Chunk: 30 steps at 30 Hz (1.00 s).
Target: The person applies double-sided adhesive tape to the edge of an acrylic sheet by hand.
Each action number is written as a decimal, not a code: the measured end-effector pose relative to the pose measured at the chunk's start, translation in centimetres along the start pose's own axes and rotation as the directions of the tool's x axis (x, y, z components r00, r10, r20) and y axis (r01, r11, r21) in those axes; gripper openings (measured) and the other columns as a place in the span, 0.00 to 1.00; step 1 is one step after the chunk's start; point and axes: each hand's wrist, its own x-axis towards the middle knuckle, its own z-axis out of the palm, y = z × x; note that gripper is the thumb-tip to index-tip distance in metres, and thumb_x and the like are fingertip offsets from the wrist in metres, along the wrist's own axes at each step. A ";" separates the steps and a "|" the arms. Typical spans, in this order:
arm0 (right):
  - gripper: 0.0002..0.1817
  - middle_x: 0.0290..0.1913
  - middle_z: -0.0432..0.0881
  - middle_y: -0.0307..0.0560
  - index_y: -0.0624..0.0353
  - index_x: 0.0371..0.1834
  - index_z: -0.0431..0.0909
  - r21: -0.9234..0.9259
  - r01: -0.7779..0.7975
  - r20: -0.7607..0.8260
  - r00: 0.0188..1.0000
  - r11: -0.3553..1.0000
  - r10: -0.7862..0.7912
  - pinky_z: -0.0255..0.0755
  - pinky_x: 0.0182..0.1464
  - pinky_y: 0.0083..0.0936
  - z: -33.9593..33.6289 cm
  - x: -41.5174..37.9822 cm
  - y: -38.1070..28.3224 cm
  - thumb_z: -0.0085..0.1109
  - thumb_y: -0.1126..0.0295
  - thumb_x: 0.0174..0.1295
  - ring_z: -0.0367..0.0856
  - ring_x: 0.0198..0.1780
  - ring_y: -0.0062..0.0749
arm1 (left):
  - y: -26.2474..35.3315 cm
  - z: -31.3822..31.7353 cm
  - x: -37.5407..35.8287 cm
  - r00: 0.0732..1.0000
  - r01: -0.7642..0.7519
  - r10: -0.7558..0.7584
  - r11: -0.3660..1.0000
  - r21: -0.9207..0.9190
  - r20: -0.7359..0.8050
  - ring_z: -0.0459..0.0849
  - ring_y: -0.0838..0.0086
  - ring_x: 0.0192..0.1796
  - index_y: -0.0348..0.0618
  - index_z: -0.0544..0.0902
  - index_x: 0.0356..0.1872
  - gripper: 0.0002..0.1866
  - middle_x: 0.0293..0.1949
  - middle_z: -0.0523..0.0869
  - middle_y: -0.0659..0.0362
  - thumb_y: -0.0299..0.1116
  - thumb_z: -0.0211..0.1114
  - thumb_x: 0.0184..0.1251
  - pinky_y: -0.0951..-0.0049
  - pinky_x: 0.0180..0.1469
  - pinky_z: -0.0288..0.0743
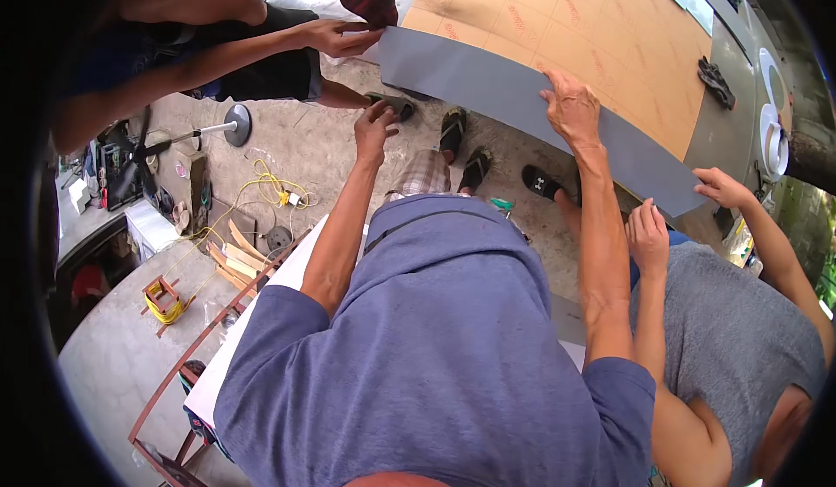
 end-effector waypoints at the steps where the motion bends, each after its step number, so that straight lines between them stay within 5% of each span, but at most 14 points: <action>1: 0.21 0.49 0.85 0.55 0.57 0.55 0.80 -0.014 -0.003 0.012 1.000 1.000 0.004 0.77 0.50 0.41 0.5 0.1 0.6 0.68 0.65 0.59 0.84 0.50 0.53 | -1.2 -0.9 -1.2 0.998 0.049 -0.052 0.995 0.088 0.033 0.87 0.69 0.49 0.32 0.75 0.65 0.27 0.53 0.86 0.52 0.33 0.66 0.67 0.70 0.46 0.82; 3: 0.22 0.50 0.85 0.54 0.56 0.57 0.79 -0.022 0.039 0.042 0.998 0.999 -0.038 0.76 0.53 0.41 1.0 1.4 1.9 0.68 0.64 0.59 0.83 0.53 0.52 | -3.9 -3.1 -3.4 0.985 0.056 -0.113 0.925 0.376 0.131 0.86 0.65 0.53 0.31 0.75 0.65 0.28 0.56 0.84 0.48 0.37 0.66 0.68 0.67 0.53 0.80; 5: 0.23 0.53 0.83 0.52 0.54 0.58 0.79 -0.087 0.077 0.084 0.994 0.993 -0.069 0.72 0.57 0.43 0.9 2.1 2.6 0.67 0.63 0.60 0.80 0.56 0.49 | -7.1 -5.2 -5.5 0.953 -0.071 -0.161 0.706 0.704 0.258 0.85 0.60 0.57 0.29 0.75 0.65 0.30 0.60 0.82 0.44 0.41 0.64 0.69 0.66 0.60 0.77; 8: 0.24 0.58 0.79 0.48 0.51 0.61 0.77 -0.232 0.110 0.059 0.993 0.967 -0.099 0.64 0.64 0.46 0.6 2.6 3.0 0.67 0.62 0.61 0.76 0.61 0.44 | -10.2 -6.9 -9.5 0.892 0.012 -0.378 0.568 0.823 0.247 0.81 0.56 0.63 0.26 0.75 0.64 0.34 0.63 0.80 0.42 0.50 0.60 0.70 0.69 0.67 0.70; 11: 0.27 0.60 0.75 0.47 0.52 0.64 0.75 -0.299 0.124 -0.156 0.972 0.946 -0.176 0.63 0.63 0.45 1.0 1.1 2.6 0.67 0.62 0.60 0.72 0.62 0.43 | -13.6 -8.4 -10.5 0.888 0.201 -0.363 0.858 0.473 0.281 0.80 0.58 0.64 0.27 0.75 0.64 0.35 0.62 0.80 0.41 0.54 0.57 0.73 0.69 0.66 0.69; 13: 0.28 0.61 0.74 0.47 0.53 0.64 0.74 -0.343 0.167 -0.285 0.919 0.924 -0.272 0.65 0.60 0.42 0.1 -1.8 -1.1 0.67 0.63 0.60 0.72 0.61 0.43 | -13.0 -8.7 -10.9 0.826 0.313 -0.433 0.885 0.346 0.362 0.80 0.60 0.63 0.27 0.74 0.65 0.36 0.62 0.81 0.42 0.55 0.57 0.73 0.69 0.66 0.69; 14: 0.26 0.59 0.75 0.48 0.55 0.62 0.75 -0.201 0.215 -0.292 0.918 0.956 -0.268 0.66 0.59 0.41 0.6 -3.4 -2.0 0.66 0.66 0.59 0.73 0.59 0.44 | -12.1 -8.7 -10.8 0.793 0.365 -0.455 0.887 0.282 0.405 0.81 0.61 0.62 0.27 0.74 0.66 0.37 0.61 0.81 0.42 0.55 0.57 0.73 0.69 0.66 0.69; 17: 0.11 0.45 0.80 0.54 0.60 0.49 0.79 0.296 0.231 -0.201 0.964 0.927 -0.176 0.75 0.48 0.40 3.0 -9.2 -5.6 0.61 0.72 0.64 0.80 0.47 0.52 | -10.1 -9.1 -10.1 0.797 0.253 -0.482 0.813 0.524 0.363 0.81 0.63 0.60 0.27 0.75 0.64 0.36 0.60 0.82 0.44 0.55 0.58 0.73 0.68 0.64 0.71; 19: 0.10 0.39 0.81 0.55 0.60 0.46 0.81 0.431 0.008 0.090 0.995 0.902 -0.052 0.76 0.47 0.41 6.5 -13.5 -5.8 0.55 0.67 0.70 0.82 0.45 0.53 | -7.7 -9.2 -9.4 0.774 0.231 -0.519 0.765 0.601 0.364 0.82 0.64 0.59 0.28 0.77 0.63 0.36 0.58 0.84 0.46 0.55 0.59 0.72 0.68 0.60 0.73; 23: 0.16 0.45 0.83 0.62 0.61 0.46 0.84 0.215 -0.301 0.550 0.824 0.929 0.140 0.74 0.52 0.47 14.6 -21.7 -3.8 0.55 0.60 0.67 0.82 0.51 0.57 | -3.4 -10.4 -7.1 0.789 0.175 -0.500 0.740 0.650 0.357 0.81 0.59 0.61 0.32 0.75 0.66 0.37 0.60 0.82 0.46 0.57 0.60 0.71 0.61 0.58 0.76; 26: 0.17 0.45 0.84 0.65 0.62 0.46 0.84 0.261 -0.529 0.583 0.753 0.807 0.306 0.73 0.53 0.49 17.7 -26.0 -3.9 0.57 0.60 0.64 0.82 0.52 0.61 | -2.7 -10.2 -4.4 0.833 0.166 -0.359 0.888 0.429 0.421 0.83 0.59 0.59 0.31 0.72 0.68 0.37 0.60 0.82 0.47 0.54 0.63 0.70 0.61 0.54 0.79; 27: 0.18 0.41 0.86 0.62 0.66 0.43 0.84 0.286 -0.521 0.503 0.796 0.805 0.337 0.76 0.47 0.45 18.8 -27.2 -3.9 0.56 0.60 0.65 0.85 0.46 0.53 | -1.8 -9.7 -3.8 0.838 0.152 -0.313 0.921 0.359 0.447 0.84 0.60 0.58 0.31 0.72 0.68 0.37 0.59 0.82 0.47 0.53 0.64 0.70 0.62 0.52 0.80; 30: 0.18 0.37 0.87 0.55 0.68 0.41 0.83 0.562 -0.788 0.595 0.597 0.252 0.538 0.78 0.40 0.36 19.7 -27.4 -4.6 0.55 0.61 0.69 0.87 0.41 0.38 | 0.6 -8.1 -1.7 0.807 0.189 -0.277 0.958 0.216 0.522 0.85 0.58 0.58 0.31 0.69 0.68 0.34 0.62 0.80 0.46 0.46 0.65 0.72 0.63 0.55 0.81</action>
